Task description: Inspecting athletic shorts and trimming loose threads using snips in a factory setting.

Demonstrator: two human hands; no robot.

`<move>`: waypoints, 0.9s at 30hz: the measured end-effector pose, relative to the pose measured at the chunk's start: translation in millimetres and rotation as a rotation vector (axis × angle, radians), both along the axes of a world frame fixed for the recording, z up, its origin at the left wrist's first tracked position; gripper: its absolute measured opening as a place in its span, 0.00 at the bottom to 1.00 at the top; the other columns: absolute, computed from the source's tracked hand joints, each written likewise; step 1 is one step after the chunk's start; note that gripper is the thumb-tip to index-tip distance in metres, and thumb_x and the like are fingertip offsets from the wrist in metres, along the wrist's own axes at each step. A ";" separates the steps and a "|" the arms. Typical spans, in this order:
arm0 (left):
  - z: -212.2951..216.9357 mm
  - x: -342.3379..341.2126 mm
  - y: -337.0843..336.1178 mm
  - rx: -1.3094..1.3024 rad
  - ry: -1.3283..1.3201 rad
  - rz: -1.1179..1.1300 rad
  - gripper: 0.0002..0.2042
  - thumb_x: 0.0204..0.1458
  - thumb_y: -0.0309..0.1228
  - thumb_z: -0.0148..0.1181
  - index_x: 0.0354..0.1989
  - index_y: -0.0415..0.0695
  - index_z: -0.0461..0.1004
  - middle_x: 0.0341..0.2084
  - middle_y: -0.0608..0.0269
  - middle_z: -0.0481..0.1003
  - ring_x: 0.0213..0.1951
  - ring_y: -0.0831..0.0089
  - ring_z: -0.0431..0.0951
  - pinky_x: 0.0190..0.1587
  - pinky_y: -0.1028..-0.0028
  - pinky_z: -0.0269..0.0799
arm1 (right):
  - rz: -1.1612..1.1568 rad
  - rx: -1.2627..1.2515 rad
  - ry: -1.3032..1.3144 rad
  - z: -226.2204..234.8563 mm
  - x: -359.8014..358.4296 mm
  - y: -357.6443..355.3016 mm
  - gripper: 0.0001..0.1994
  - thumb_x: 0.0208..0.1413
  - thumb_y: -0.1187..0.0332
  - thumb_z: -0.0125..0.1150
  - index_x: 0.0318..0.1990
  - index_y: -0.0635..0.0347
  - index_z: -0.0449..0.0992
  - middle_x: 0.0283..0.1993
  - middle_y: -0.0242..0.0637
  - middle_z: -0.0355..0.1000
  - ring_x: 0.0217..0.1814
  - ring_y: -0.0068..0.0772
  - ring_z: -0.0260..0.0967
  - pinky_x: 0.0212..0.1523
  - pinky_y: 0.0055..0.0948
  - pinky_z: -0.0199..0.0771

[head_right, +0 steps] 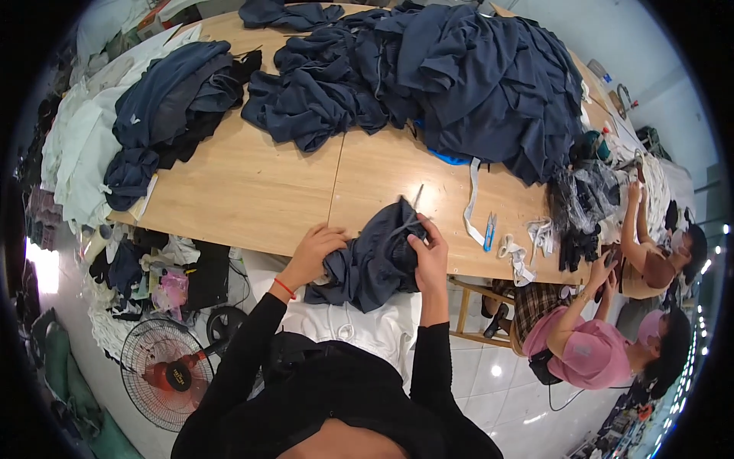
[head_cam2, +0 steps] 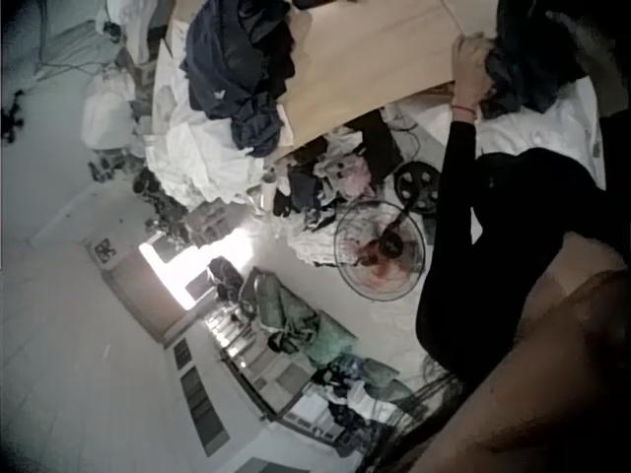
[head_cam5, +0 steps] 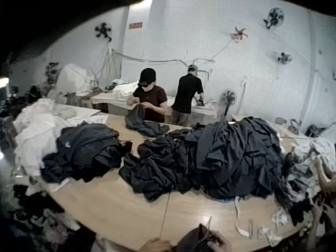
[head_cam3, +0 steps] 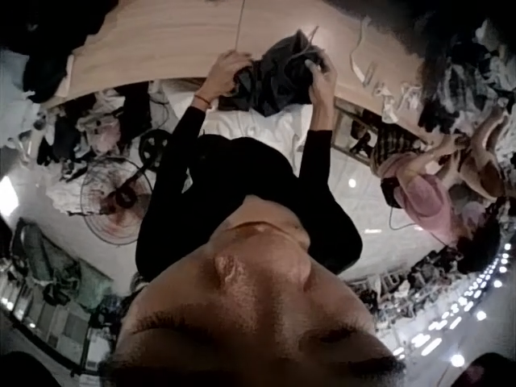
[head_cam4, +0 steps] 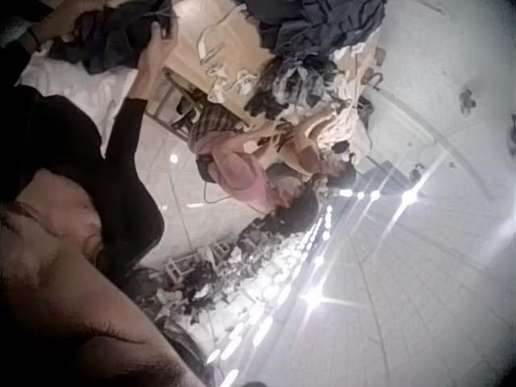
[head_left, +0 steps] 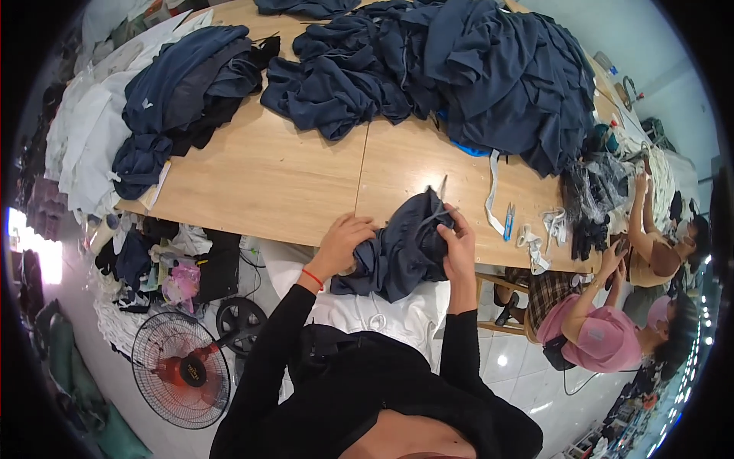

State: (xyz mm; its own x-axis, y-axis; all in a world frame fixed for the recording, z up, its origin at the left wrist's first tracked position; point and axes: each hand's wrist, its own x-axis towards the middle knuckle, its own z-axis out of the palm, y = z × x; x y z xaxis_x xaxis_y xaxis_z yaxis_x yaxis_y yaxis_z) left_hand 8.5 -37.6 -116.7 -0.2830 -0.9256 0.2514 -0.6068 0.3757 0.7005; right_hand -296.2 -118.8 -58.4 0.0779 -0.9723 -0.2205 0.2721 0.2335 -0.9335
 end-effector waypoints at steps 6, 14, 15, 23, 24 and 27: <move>34.0 43.6 -9.3 -0.026 1.046 0.463 0.32 0.76 0.38 0.56 0.85 0.44 0.58 0.76 0.57 0.71 0.74 0.62 0.73 0.78 0.59 0.68 | -0.031 -0.287 -0.032 102.5 -45.4 -13.1 0.28 0.64 0.87 0.51 0.71 0.72 0.78 0.68 0.46 0.80 0.69 0.34 0.79 0.74 0.32 0.75; 118.6 79.0 -52.3 0.059 0.973 0.913 0.37 0.69 0.24 0.64 0.84 0.47 0.54 0.78 0.44 0.63 0.74 0.60 0.70 0.72 0.62 0.72 | -0.324 -0.319 0.120 52.7 -35.4 -37.9 0.24 0.77 0.77 0.58 0.77 0.67 0.69 0.66 0.41 0.78 0.62 0.27 0.76 0.65 0.28 0.77; 106.2 55.0 -41.6 -0.010 0.935 0.906 0.36 0.69 0.25 0.66 0.83 0.46 0.56 0.78 0.44 0.63 0.72 0.59 0.73 0.72 0.62 0.72 | -0.289 -0.309 0.117 33.5 -35.1 -29.6 0.25 0.76 0.78 0.60 0.78 0.68 0.68 0.66 0.42 0.78 0.62 0.26 0.76 0.64 0.29 0.77; 44.0 -68.9 -17.3 -0.034 0.172 0.234 0.20 0.65 0.33 0.72 0.61 0.36 0.80 0.54 0.46 0.84 0.58 0.46 0.84 0.65 0.57 0.79 | -0.125 0.149 -0.152 4.2 -9.2 36.2 0.20 0.73 0.80 0.51 0.69 0.71 0.75 0.61 0.40 0.81 0.59 0.30 0.81 0.59 0.32 0.84; 44.7 -70.8 -25.1 -0.109 0.103 0.314 0.19 0.67 0.33 0.71 0.61 0.36 0.80 0.53 0.47 0.84 0.58 0.46 0.85 0.65 0.56 0.79 | -0.048 0.092 -0.221 18.4 -6.0 38.3 0.19 0.73 0.80 0.51 0.67 0.70 0.76 0.60 0.40 0.81 0.60 0.30 0.82 0.60 0.32 0.84; 53.1 -52.6 -42.6 0.205 0.407 0.316 0.12 0.69 0.25 0.65 0.58 0.39 0.81 0.48 0.50 0.85 0.52 0.56 0.86 0.59 0.60 0.80 | -0.033 -0.071 -0.154 60.9 -6.8 33.5 0.15 0.75 0.78 0.55 0.64 0.68 0.77 0.61 0.41 0.82 0.62 0.30 0.81 0.67 0.32 0.81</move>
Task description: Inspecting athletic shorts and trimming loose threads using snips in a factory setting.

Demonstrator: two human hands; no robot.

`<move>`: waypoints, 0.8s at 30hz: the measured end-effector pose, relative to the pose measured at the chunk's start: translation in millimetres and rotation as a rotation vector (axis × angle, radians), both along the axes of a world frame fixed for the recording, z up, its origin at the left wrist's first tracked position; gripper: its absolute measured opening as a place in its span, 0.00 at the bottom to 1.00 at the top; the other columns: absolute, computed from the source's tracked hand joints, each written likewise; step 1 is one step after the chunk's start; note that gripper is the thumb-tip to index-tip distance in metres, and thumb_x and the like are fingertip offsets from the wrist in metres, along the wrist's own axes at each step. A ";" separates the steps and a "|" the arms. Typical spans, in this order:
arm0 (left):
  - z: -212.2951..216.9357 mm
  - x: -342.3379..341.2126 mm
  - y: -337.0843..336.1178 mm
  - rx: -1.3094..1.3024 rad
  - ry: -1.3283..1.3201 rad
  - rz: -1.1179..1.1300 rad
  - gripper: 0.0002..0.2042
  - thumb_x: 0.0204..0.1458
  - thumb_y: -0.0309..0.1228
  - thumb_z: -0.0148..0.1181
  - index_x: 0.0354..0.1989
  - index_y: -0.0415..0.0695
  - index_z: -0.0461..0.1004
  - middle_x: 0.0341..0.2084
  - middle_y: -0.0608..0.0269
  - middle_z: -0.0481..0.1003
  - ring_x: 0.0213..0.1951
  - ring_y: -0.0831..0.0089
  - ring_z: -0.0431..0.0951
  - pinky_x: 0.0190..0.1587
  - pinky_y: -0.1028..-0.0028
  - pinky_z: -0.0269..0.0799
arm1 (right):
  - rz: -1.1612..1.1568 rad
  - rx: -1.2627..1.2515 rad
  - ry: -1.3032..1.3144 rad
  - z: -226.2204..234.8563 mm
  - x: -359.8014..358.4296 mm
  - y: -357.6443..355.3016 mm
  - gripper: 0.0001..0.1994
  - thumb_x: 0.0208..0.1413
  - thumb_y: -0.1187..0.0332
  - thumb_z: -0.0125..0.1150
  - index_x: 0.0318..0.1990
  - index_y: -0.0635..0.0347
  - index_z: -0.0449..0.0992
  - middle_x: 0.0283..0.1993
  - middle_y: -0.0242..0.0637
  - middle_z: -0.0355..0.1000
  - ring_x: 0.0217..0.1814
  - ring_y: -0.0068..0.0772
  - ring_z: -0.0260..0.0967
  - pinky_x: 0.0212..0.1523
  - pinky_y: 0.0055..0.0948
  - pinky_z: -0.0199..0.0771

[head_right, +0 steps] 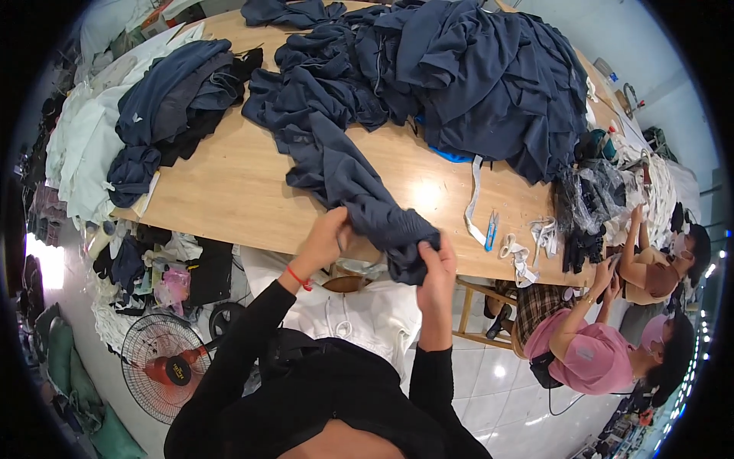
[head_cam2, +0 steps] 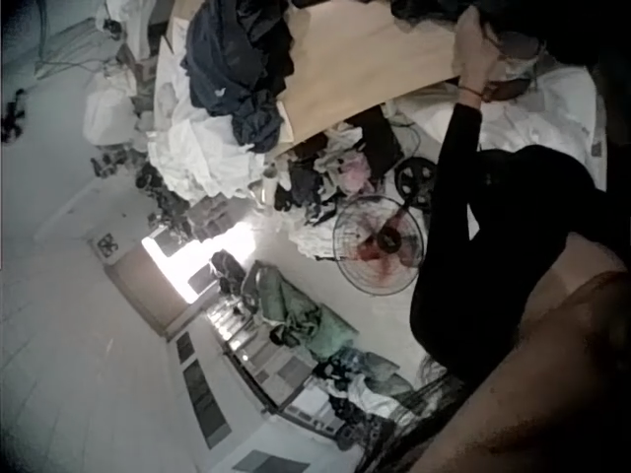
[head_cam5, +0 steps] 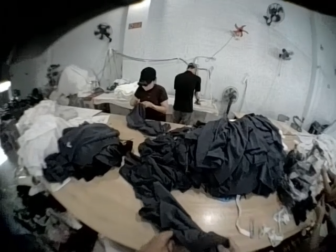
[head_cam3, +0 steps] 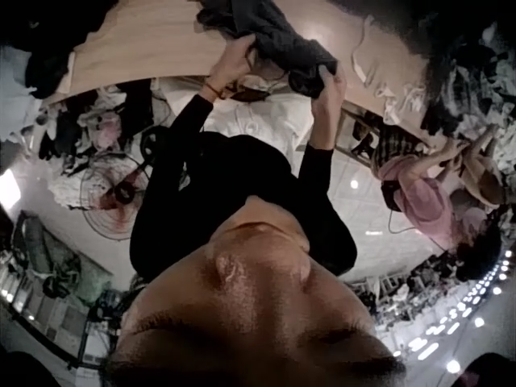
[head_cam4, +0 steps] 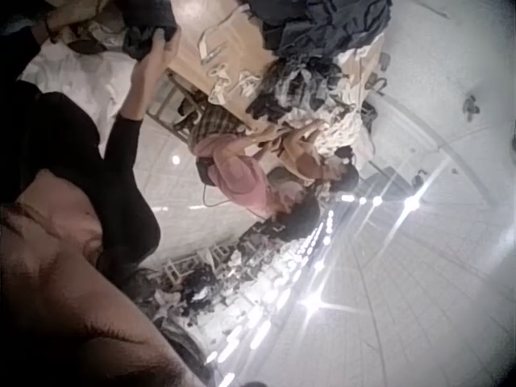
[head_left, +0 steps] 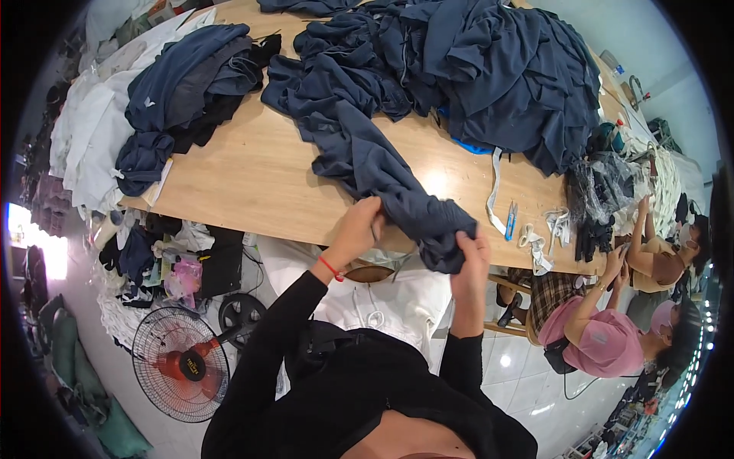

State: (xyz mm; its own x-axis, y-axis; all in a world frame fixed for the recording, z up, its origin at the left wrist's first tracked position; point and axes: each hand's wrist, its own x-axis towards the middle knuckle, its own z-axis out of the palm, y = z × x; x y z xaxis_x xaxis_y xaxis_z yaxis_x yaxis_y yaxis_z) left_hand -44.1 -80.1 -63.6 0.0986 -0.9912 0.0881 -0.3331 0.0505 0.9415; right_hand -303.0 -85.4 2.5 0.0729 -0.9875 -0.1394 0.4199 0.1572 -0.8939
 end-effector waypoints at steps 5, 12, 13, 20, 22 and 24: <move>40.0 34.2 8.5 -0.237 0.019 0.144 0.07 0.72 0.24 0.63 0.55 0.38 0.82 0.41 0.58 0.87 0.45 0.72 0.88 0.50 0.70 0.80 | -0.136 -0.116 0.175 38.5 -16.0 -19.9 0.13 0.78 0.77 0.56 0.64 0.69 0.77 0.58 0.41 0.82 0.60 0.28 0.79 0.66 0.28 0.77; 88.2 -33.4 35.5 0.004 -0.103 -0.142 0.23 0.56 0.28 0.77 0.60 0.38 0.78 0.46 0.46 0.87 0.53 0.41 0.88 0.57 0.58 0.82 | -0.028 -0.202 0.310 56.1 42.8 -4.8 0.12 0.77 0.78 0.57 0.62 0.70 0.80 0.55 0.36 0.82 0.57 0.23 0.77 0.61 0.24 0.75; 87.3 -30.7 34.6 -0.042 -0.053 -0.101 0.23 0.55 0.27 0.77 0.60 0.38 0.78 0.46 0.45 0.87 0.54 0.39 0.87 0.57 0.58 0.82 | -0.017 -0.218 0.330 61.0 44.2 -1.5 0.13 0.76 0.79 0.58 0.62 0.70 0.81 0.55 0.36 0.82 0.57 0.23 0.77 0.62 0.24 0.75; 57.3 52.9 18.0 -0.209 -0.027 0.115 0.19 0.57 0.20 0.70 0.58 0.39 0.82 0.45 0.46 0.86 0.48 0.54 0.88 0.55 0.66 0.80 | -0.163 -0.699 1.142 42.9 -2.9 -26.6 0.22 0.64 0.87 0.61 0.64 0.63 0.85 0.57 0.46 0.86 0.56 0.45 0.85 0.64 0.37 0.80; 39.1 64.2 7.0 -0.163 -0.072 0.226 0.17 0.58 0.20 0.70 0.56 0.39 0.84 0.47 0.47 0.85 0.49 0.54 0.88 0.56 0.65 0.80 | -0.140 -0.608 1.287 16.3 -5.1 -41.6 0.23 0.65 0.83 0.66 0.67 0.62 0.83 0.63 0.55 0.83 0.62 0.64 0.81 0.69 0.47 0.79; 19.1 65.5 10.2 -0.110 -0.360 0.259 0.16 0.58 0.23 0.73 0.55 0.40 0.85 0.48 0.46 0.85 0.49 0.47 0.87 0.53 0.61 0.81 | -0.128 -0.663 1.441 -10.3 -0.8 -44.7 0.23 0.65 0.79 0.69 0.67 0.62 0.82 0.67 0.55 0.80 0.67 0.63 0.79 0.67 0.49 0.79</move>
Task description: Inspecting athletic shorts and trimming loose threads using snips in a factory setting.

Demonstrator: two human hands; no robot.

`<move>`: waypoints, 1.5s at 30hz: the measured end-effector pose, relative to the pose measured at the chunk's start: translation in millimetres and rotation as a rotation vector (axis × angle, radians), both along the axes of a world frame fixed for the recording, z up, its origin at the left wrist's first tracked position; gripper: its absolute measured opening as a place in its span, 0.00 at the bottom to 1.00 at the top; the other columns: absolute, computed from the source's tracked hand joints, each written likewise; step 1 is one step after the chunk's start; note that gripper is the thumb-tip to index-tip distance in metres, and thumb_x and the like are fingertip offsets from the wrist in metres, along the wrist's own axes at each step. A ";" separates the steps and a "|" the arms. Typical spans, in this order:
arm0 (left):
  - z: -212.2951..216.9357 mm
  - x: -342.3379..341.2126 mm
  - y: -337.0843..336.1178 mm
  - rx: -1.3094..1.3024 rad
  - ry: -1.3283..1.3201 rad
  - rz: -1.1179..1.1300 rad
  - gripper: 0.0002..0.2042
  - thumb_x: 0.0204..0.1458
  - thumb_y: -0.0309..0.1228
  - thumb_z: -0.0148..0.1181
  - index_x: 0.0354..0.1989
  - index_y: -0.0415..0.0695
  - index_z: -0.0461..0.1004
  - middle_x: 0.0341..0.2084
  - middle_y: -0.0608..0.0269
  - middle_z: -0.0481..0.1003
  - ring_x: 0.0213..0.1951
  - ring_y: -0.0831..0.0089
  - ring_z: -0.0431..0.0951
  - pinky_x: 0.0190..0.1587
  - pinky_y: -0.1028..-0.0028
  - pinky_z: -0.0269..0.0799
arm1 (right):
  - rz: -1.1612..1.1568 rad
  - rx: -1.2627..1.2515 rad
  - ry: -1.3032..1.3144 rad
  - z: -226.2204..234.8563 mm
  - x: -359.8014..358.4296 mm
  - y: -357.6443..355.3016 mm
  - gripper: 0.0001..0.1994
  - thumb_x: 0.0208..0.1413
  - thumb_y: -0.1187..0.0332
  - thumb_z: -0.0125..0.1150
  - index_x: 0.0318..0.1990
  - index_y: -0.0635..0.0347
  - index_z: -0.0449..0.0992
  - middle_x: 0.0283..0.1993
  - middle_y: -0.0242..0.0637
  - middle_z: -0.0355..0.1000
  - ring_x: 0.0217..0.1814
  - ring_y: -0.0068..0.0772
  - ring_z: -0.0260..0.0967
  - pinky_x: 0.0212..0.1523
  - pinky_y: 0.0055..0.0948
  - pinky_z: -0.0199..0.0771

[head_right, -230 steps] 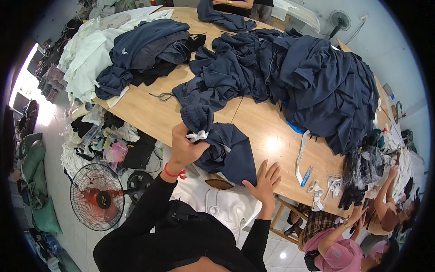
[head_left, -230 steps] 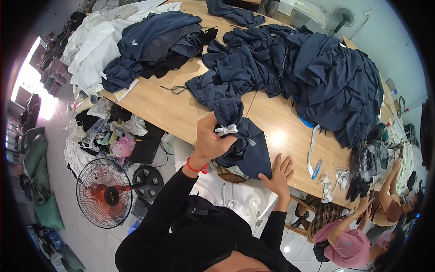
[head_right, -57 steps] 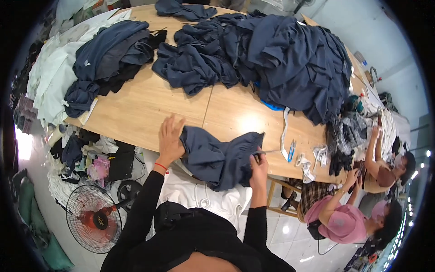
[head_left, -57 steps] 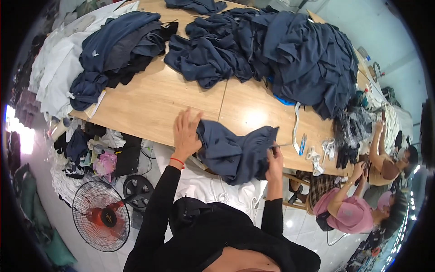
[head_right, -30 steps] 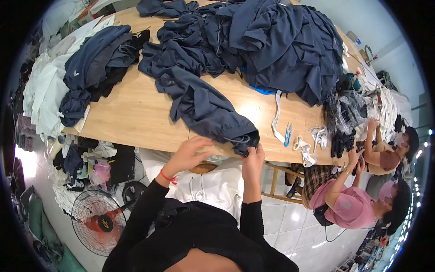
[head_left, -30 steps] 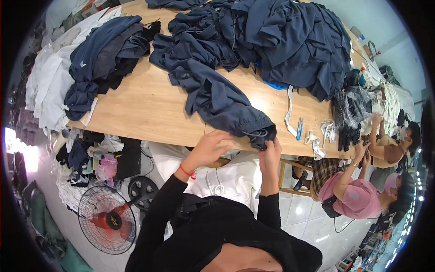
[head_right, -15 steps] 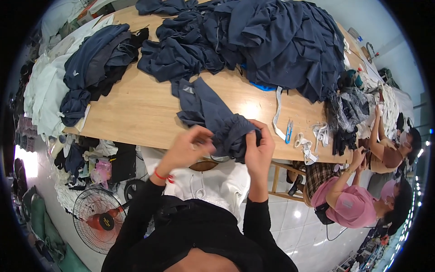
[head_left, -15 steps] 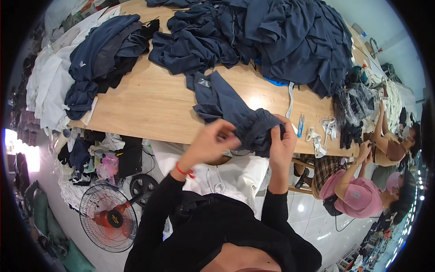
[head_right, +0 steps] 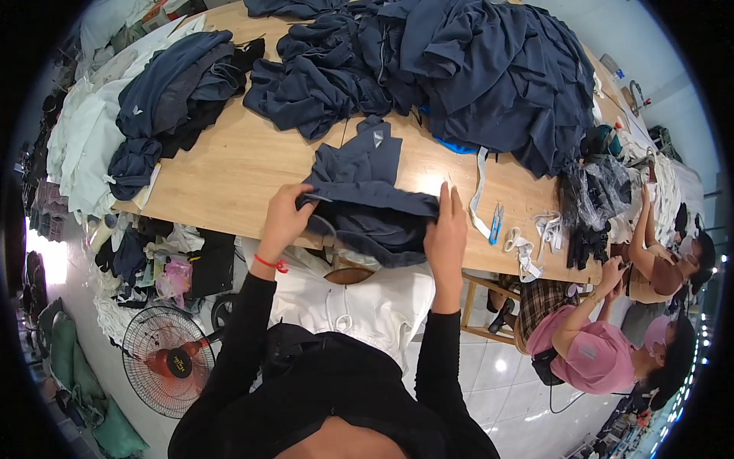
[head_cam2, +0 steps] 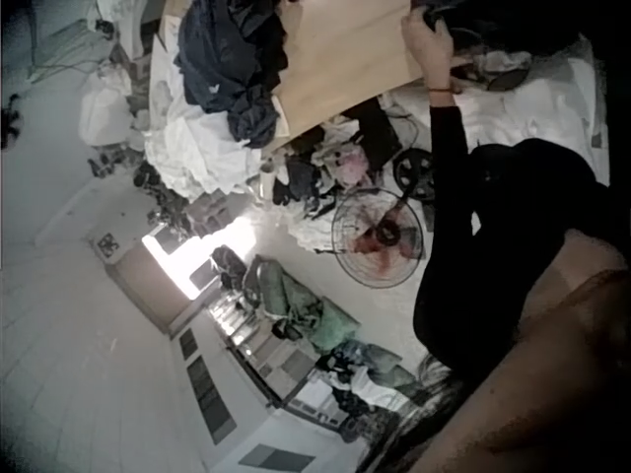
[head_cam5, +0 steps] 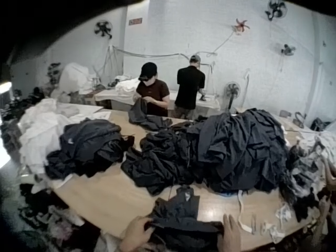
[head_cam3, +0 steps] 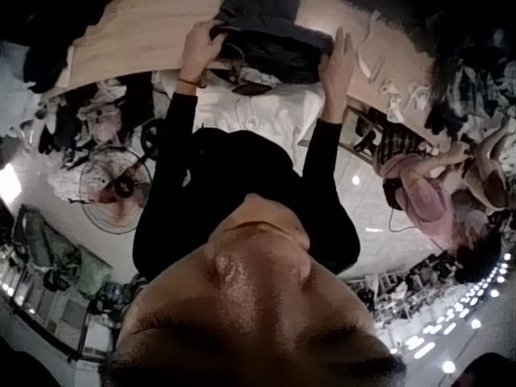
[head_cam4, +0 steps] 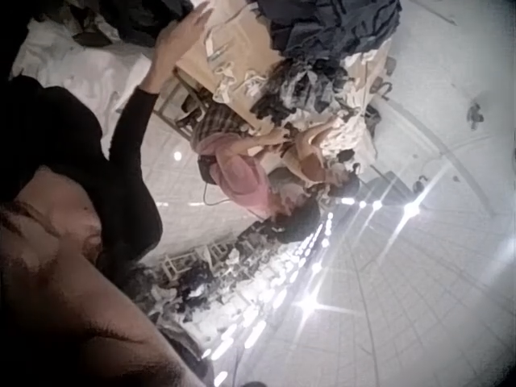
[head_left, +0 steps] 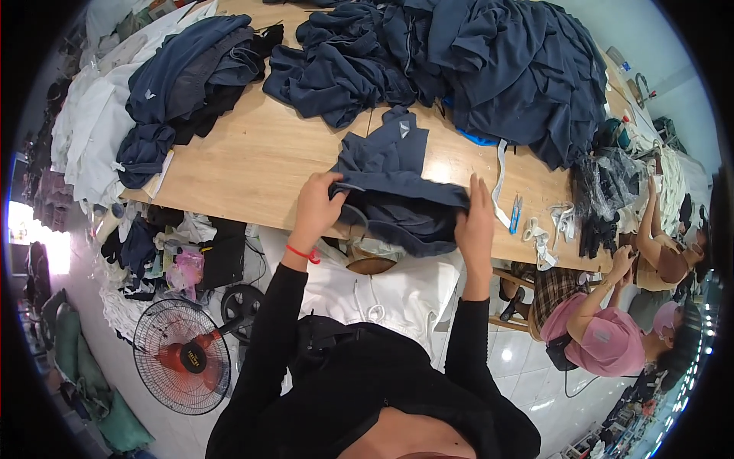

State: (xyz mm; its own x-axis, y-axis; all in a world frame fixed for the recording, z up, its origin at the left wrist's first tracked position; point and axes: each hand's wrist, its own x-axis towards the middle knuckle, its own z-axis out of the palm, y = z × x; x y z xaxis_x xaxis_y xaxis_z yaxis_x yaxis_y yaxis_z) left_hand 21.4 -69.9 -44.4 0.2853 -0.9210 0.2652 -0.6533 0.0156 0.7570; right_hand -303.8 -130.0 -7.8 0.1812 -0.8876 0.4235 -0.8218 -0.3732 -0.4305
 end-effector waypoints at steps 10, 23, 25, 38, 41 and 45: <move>-0.2 -19.0 29.0 -0.065 -0.011 0.136 0.11 0.58 0.29 0.77 0.48 0.42 0.88 0.52 0.55 0.84 0.61 0.51 0.80 0.64 0.52 0.75 | 0.089 0.202 -0.428 -22.9 22.5 60.8 0.10 0.67 0.77 0.70 0.53 0.65 0.87 0.53 0.49 0.87 0.56 0.54 0.85 0.60 0.43 0.82; -6.2 -4.5 26.8 -0.038 -0.030 0.074 0.06 0.59 0.25 0.73 0.43 0.40 0.85 0.38 0.55 0.85 0.41 0.53 0.84 0.47 0.58 0.77 | -0.169 0.281 -0.502 -30.8 -51.3 33.2 0.09 0.74 0.75 0.66 0.54 0.69 0.88 0.49 0.46 0.89 0.50 0.35 0.88 0.55 0.32 0.85; -4.4 -10.6 29.4 -0.019 -0.031 0.082 0.07 0.58 0.27 0.75 0.43 0.41 0.86 0.34 0.57 0.82 0.41 0.56 0.82 0.48 0.58 0.75 | -0.208 0.372 -0.535 -32.9 -51.2 39.3 0.09 0.74 0.75 0.66 0.53 0.70 0.88 0.49 0.45 0.89 0.49 0.34 0.89 0.55 0.32 0.85; -13.1 -31.9 32.9 0.128 -0.403 0.135 0.22 0.49 0.37 0.84 0.53 0.48 0.88 0.45 0.61 0.77 0.51 0.58 0.75 0.53 0.58 0.66 | 0.213 0.078 -0.216 -79.2 81.2 46.2 0.08 0.58 0.76 0.78 0.45 0.61 0.89 0.40 0.42 0.80 0.40 0.49 0.81 0.41 0.43 0.82; -13.0 -29.0 37.4 0.131 -0.400 0.107 0.25 0.48 0.33 0.84 0.57 0.47 0.87 0.47 0.59 0.78 0.52 0.56 0.78 0.54 0.57 0.71 | 0.189 0.149 -0.310 -88.7 78.7 38.6 0.05 0.61 0.76 0.76 0.43 0.63 0.89 0.39 0.42 0.81 0.37 0.45 0.81 0.40 0.42 0.81; -17.3 -21.0 38.4 0.125 -0.186 0.079 0.20 0.52 0.24 0.76 0.55 0.42 0.84 0.50 0.53 0.78 0.50 0.49 0.81 0.52 0.56 0.77 | 0.061 0.495 -0.617 -85.6 57.4 41.1 0.03 0.65 0.75 0.77 0.42 0.65 0.91 0.37 0.39 0.84 0.31 0.29 0.80 0.34 0.32 0.84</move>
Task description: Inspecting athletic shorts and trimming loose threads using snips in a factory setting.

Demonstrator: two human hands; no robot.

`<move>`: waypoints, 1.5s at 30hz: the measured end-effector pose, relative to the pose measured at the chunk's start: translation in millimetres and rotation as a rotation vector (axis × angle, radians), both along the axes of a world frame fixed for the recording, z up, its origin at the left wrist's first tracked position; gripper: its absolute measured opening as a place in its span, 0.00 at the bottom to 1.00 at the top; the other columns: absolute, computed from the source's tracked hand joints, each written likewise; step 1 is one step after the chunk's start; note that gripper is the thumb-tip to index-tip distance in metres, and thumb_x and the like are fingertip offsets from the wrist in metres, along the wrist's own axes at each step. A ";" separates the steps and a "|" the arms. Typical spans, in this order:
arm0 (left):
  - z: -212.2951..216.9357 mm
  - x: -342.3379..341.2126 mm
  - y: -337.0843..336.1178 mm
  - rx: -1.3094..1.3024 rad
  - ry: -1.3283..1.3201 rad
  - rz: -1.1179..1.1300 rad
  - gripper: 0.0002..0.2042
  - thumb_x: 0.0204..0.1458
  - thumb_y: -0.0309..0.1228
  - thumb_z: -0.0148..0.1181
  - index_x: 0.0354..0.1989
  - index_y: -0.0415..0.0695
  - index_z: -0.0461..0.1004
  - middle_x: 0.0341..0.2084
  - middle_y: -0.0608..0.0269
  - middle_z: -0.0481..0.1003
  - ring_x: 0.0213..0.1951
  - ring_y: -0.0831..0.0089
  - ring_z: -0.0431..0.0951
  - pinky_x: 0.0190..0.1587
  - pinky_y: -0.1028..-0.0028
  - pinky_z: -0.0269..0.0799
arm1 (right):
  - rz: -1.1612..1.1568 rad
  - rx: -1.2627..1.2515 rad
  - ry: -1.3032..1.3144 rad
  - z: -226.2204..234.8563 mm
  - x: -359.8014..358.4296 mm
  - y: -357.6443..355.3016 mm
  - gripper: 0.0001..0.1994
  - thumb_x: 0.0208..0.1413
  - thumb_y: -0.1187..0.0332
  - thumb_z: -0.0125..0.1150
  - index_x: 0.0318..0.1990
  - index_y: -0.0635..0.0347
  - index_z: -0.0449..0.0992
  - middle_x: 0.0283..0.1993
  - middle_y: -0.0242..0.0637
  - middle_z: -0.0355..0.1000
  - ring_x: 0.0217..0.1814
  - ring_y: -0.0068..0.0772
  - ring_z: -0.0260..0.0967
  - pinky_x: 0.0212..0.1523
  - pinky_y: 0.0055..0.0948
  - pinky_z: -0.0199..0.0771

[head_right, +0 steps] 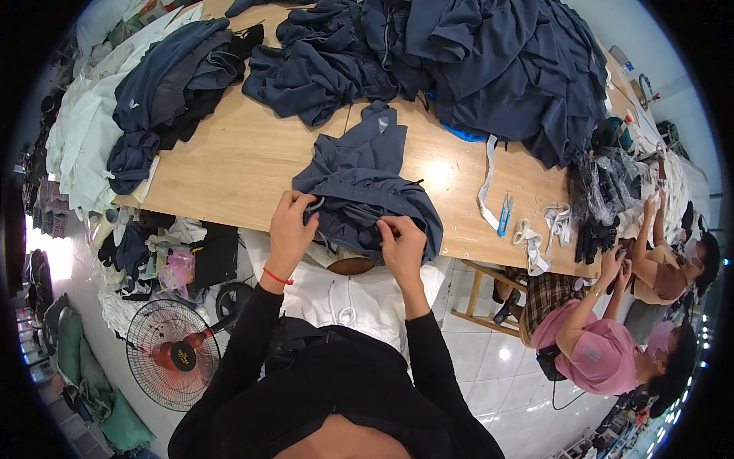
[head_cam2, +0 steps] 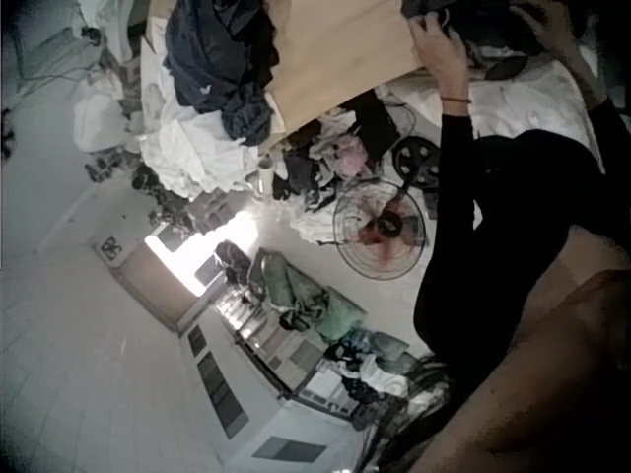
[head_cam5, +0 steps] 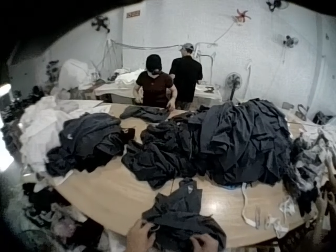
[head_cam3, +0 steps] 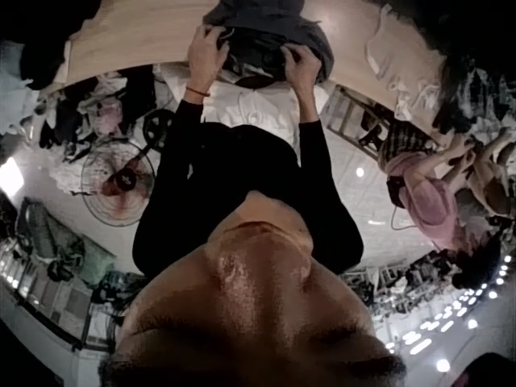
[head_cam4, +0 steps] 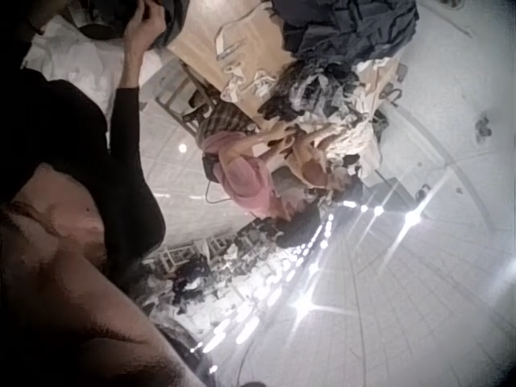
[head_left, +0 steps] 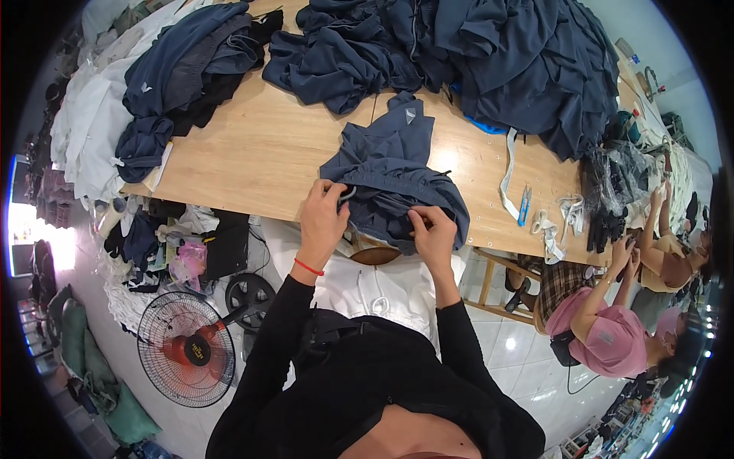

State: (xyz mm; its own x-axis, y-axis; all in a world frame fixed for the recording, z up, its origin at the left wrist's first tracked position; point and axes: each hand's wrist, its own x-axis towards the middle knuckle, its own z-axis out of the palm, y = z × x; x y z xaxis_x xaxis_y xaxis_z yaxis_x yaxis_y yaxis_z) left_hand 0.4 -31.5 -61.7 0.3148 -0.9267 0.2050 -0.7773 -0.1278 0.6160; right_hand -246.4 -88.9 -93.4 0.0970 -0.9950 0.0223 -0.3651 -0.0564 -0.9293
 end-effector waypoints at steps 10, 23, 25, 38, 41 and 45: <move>11.3 13.5 -2.9 0.070 -0.013 -0.121 0.12 0.57 0.19 0.67 0.49 0.41 0.80 0.41 0.46 0.81 0.40 0.42 0.84 0.44 0.49 0.80 | 0.005 0.076 -0.031 11.9 -32.2 5.0 0.06 0.73 0.73 0.72 0.45 0.69 0.85 0.37 0.32 0.83 0.37 0.17 0.76 0.40 0.21 0.78; 44.4 -18.4 -15.9 0.347 0.927 -0.472 0.08 0.70 0.24 0.66 0.53 0.37 0.82 0.39 0.64 0.84 0.40 0.72 0.85 0.46 0.69 0.78 | -0.007 0.111 -0.132 0.6 -36.2 1.2 0.08 0.82 0.69 0.59 0.50 0.67 0.76 0.43 0.34 0.82 0.42 0.19 0.78 0.47 0.24 0.81; 23.9 -25.8 -13.6 0.354 0.734 -0.471 0.11 0.69 0.25 0.67 0.56 0.36 0.82 0.41 0.55 0.85 0.44 0.61 0.87 0.50 0.63 0.79 | -0.025 0.070 -0.101 3.1 -35.5 0.7 0.09 0.82 0.68 0.59 0.49 0.66 0.75 0.41 0.37 0.81 0.40 0.25 0.78 0.46 0.28 0.80; 31.5 -9.2 -42.6 0.136 -0.255 -0.286 0.12 0.66 0.32 0.69 0.54 0.42 0.86 0.36 0.48 0.84 0.41 0.44 0.85 0.46 0.49 0.80 | 0.016 -0.123 0.117 49.0 -23.3 -13.9 0.08 0.79 0.70 0.61 0.49 0.68 0.72 0.52 0.62 0.79 0.64 0.71 0.78 0.61 0.50 0.77; 25.2 -13.2 -34.1 0.062 -0.106 -0.249 0.10 0.65 0.33 0.71 0.47 0.42 0.90 0.36 0.48 0.86 0.41 0.45 0.86 0.46 0.51 0.82 | 0.056 -0.025 0.129 32.7 -27.2 -8.8 0.09 0.78 0.69 0.62 0.50 0.69 0.74 0.58 0.65 0.79 0.78 0.77 0.69 0.70 0.52 0.72; 32.1 -26.8 -19.2 0.050 0.057 -0.370 0.09 0.62 0.31 0.74 0.46 0.41 0.90 0.37 0.50 0.88 0.40 0.48 0.86 0.44 0.54 0.81 | 0.033 -0.149 0.115 9.0 -31.6 -5.7 0.09 0.78 0.69 0.63 0.48 0.69 0.75 0.59 0.63 0.78 0.79 0.74 0.68 0.69 0.50 0.72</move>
